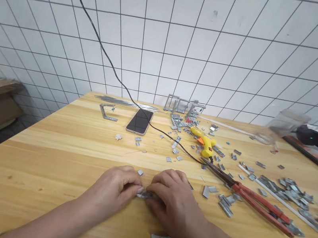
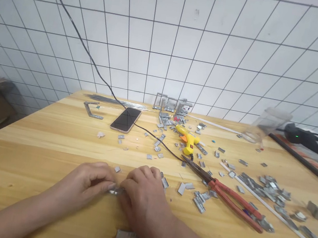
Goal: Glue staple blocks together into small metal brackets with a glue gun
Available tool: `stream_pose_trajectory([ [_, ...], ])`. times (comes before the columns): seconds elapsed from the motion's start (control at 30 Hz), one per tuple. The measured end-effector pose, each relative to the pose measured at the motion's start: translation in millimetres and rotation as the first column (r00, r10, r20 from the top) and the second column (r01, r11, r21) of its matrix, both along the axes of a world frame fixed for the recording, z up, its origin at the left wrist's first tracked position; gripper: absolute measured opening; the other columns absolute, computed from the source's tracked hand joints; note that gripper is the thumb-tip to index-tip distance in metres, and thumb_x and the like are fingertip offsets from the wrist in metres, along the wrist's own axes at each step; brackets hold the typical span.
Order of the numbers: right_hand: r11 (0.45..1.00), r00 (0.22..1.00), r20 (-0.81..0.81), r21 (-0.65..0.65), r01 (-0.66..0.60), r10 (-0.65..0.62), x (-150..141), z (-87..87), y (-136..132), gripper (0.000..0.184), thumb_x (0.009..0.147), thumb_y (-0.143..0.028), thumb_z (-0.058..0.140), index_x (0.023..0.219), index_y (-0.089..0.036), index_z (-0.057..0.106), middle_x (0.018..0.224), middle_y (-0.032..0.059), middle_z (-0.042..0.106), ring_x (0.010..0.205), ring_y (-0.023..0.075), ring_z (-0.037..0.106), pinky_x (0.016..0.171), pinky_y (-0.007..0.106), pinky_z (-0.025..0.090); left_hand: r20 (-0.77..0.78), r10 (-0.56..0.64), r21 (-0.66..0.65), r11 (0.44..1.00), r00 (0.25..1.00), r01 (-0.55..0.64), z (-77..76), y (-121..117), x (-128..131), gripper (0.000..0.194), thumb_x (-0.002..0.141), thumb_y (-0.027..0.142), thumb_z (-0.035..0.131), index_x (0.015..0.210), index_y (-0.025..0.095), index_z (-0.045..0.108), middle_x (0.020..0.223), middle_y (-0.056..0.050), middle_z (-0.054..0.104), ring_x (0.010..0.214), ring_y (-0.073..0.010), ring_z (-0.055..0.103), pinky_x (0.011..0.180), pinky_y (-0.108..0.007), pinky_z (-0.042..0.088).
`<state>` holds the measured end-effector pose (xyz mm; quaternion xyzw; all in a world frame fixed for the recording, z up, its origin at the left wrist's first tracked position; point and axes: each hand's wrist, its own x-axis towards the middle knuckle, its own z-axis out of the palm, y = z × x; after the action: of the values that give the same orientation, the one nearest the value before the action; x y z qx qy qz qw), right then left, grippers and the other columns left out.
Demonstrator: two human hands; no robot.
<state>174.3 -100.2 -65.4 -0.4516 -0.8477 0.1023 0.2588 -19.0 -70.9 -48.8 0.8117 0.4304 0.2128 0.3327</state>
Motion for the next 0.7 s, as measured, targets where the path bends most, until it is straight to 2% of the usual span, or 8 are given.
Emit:
stream_pose_trajectory([
  [0.13,0.999,1.000,-0.006,0.035,-0.008,0.008,-1.7,-3.3,1.8,0.009,0.083,-0.014,0.065,0.084,-0.021,0.070,0.084,0.0036,0.067,0.083,0.0203,0.053,0.077,0.037,0.033,-0.037,-0.022,0.028,0.999,0.999,0.023,-4.2,0.2,-9.1,0.007,0.081,0.021,0.061,0.083,0.020,0.068,0.086,-0.001,0.061,0.073,-0.0144,0.057,0.067,-0.025,0.043],
  [0.2,0.999,1.000,0.000,0.048,-0.010,0.010,-1.7,-3.6,2.4,0.010,0.084,-0.013,0.064,0.086,-0.021,0.070,0.084,0.0035,0.067,0.083,0.0202,0.053,0.076,0.036,0.033,-0.070,-0.044,0.009,0.999,0.997,0.045,-5.8,-0.2,-12.4,0.009,0.079,0.017,0.064,0.086,0.021,0.068,0.087,0.000,0.059,0.069,-0.0130,0.055,0.064,-0.023,0.042],
  [0.47,0.990,1.000,0.003,0.137,-0.027,0.027,-2.5,-5.6,1.7,0.010,0.083,-0.013,0.065,0.085,-0.021,0.070,0.082,0.0028,0.066,0.079,0.0195,0.053,0.074,0.036,0.032,-0.141,-0.043,0.065,0.996,0.989,0.053,-5.5,-1.1,-9.0,0.013,0.080,0.011,0.057,0.081,0.020,0.066,0.080,0.000,0.058,0.071,-0.0143,0.055,0.063,-0.024,0.041],
  [0.7,0.976,0.998,0.056,0.217,-0.027,0.015,-3.1,-9.3,4.1,0.008,0.083,-0.014,0.066,0.084,-0.021,0.069,0.081,0.0028,0.066,0.079,0.0193,0.051,0.074,0.037,0.032,-0.138,-0.038,0.082,0.995,0.990,0.049,-7.5,-2.6,-10.0,0.012,0.081,0.012,0.055,0.078,0.020,0.064,0.078,0.000,0.057,0.069,-0.0145,0.055,0.061,-0.024,0.040],
])
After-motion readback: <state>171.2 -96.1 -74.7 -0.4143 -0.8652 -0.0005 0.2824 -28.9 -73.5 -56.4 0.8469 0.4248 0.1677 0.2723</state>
